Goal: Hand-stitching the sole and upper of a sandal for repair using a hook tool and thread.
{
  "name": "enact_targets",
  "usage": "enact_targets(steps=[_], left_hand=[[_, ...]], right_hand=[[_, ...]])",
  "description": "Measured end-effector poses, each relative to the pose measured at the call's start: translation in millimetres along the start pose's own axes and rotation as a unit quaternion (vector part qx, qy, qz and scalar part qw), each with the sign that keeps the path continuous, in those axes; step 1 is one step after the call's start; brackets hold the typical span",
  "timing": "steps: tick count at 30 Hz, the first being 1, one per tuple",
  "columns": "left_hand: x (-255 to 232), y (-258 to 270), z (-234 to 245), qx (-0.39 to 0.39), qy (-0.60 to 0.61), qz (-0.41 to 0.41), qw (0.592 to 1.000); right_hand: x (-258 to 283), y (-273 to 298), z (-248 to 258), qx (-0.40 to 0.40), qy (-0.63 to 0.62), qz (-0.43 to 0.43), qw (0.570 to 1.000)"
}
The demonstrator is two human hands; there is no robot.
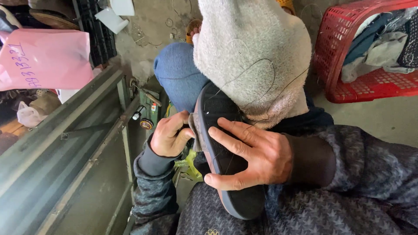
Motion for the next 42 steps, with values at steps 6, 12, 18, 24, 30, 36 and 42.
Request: enact_targets(steps=[6, 12, 18, 24, 30, 36, 42], left_hand=[[-9, -10, -6, -0.056, -0.023, -0.034, 0.998], [-11, -13, -13, -0.118, 0.046, -0.006, 0.992], [-9, -12, -15, -0.141, 0.031, 0.01, 0.989], [-11, -17, -15, -0.142, 0.036, 0.012, 0.989], [-14, -5, 1, -0.111, 0.009, 0.034, 0.993], [8, 0, 8, -0.123, 0.129, -0.031, 0.983], [-4, -21, 8, -0.149, 0.145, -0.049, 0.977]], right_hand=[[-3, -5, 3, 0.026, -0.019, 0.013, 0.999], [-4, -4, 4, 0.009, -0.035, -0.005, 0.999], [-6, -1, 2, 0.0, -0.047, -0.007, 0.999], [-8, 3, 3, -0.006, -0.031, -0.004, 0.999], [-15, 1, 4, 0.002, -0.076, 0.01, 0.997], [-15, -6, 11, -0.008, -0.064, -0.019, 0.998], [-8, -5, 11, -0.002, -0.006, -0.031, 0.999]])
Point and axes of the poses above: each hand's wrist, its own y-axis away from the middle knuckle, its own z-axis out of the back of the hand, x = y × z, the point moved 2 cm from there along -y, towards the middle knuckle, and after that the axes turned 11 degrees about y, right-handed, at the moved point
